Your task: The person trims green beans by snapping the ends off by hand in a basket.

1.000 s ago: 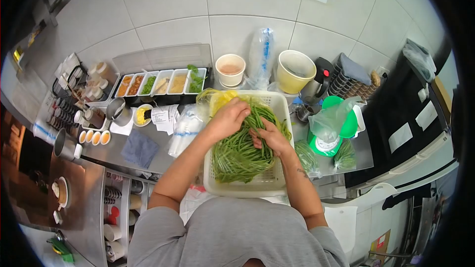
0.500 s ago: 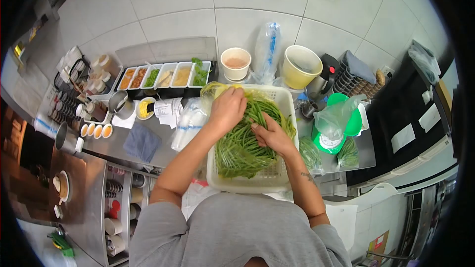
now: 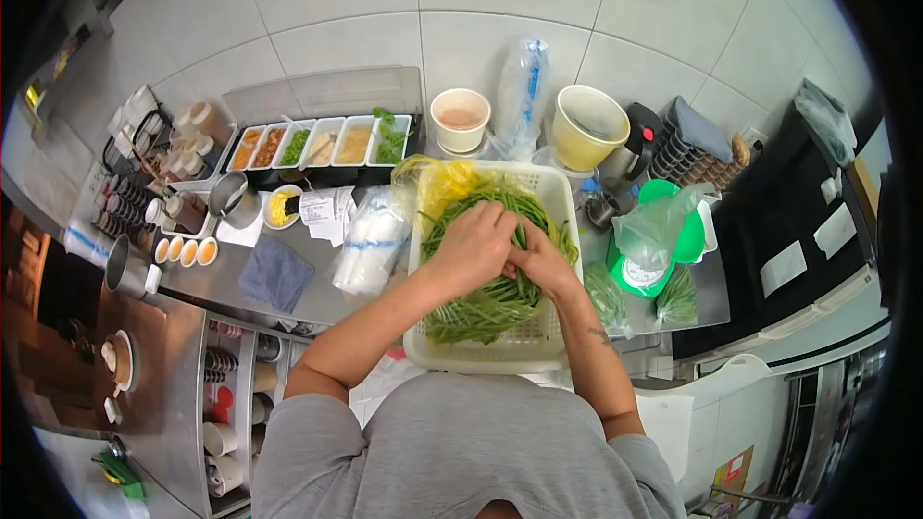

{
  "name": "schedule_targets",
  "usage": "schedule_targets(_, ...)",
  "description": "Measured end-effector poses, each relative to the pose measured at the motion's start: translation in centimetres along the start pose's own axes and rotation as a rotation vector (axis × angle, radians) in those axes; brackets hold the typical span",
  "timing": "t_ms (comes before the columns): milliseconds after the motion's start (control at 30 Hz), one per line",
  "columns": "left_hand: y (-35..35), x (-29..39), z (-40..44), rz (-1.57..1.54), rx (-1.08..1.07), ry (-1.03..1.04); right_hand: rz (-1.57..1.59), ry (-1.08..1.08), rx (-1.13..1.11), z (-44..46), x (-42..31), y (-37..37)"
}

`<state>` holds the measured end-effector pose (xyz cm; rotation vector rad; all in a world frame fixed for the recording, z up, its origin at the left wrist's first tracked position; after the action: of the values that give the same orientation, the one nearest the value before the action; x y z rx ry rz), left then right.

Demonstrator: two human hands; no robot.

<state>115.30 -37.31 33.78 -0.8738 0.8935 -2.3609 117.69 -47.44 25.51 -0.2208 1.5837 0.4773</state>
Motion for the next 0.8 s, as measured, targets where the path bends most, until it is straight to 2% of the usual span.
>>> schedule_targets(33,-0.1,-0.6,-0.1,0.014,0.059,-0.023,0.047,0.004,-0.022,-0.1,-0.1,0.2)
schedule_targets(100,0.2,-2.1,-0.6,0.008,0.196,-0.102,-0.199,-0.111,0.071,0.0,-0.2,0.1)
schedule_targets(167,0.6,-3.5,-1.2,-0.03,0.358,-0.21,-0.271,-0.118,0.098,-0.3,-0.4,0.6)
schedule_targets(267,-0.3,-8.1,-1.5,-0.471,0.279,-0.685,-0.049,0.002,0.027,-1.3,-1.8,2.3)
schedule_targets(300,-0.2,-8.4,-1.6,-0.467,0.155,-0.655,0.067,0.013,0.002,-1.0,-1.4,1.6)
schedule_targets(333,-0.3,-8.4,-1.8,-0.458,0.129,-0.638,0.184,0.028,-0.022,-1.0,-1.3,1.1)
schedule_targets(400,-0.8,-8.1,-1.8,-0.437,0.086,-0.602,0.217,0.051,0.026,-1.3,-1.2,0.0)
schedule_targets(500,-2.6,-6.4,-0.8,-0.266,0.185,-0.275,0.247,0.043,0.046,-1.7,-1.2,-0.1)
schedule_targets(600,-2.2,-4.4,-0.4,-0.169,-0.071,-0.175,0.21,0.02,0.08,-1.8,-1.3,-0.2)
schedule_targets(700,-0.6,-4.3,-1.2,-0.006,-0.2,-0.132,0.234,0.013,0.104,-1.9,-1.4,-0.3)
schedule_targets(800,-0.1,-4.1,-1.6,-0.017,0.024,-0.086,0.253,0.034,0.089,-1.8,-1.0,0.0)
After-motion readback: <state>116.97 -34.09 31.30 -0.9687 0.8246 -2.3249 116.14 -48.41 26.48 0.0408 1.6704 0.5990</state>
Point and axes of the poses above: each hand's wrist, its own z-axis towards the middle knuckle, its own y-axis out of the palm, x = y × z, the point moved 6 cm from there along z, towards the middle knuckle, and after that the axes turned 5 degrees about -y, right-handed, at the moved point
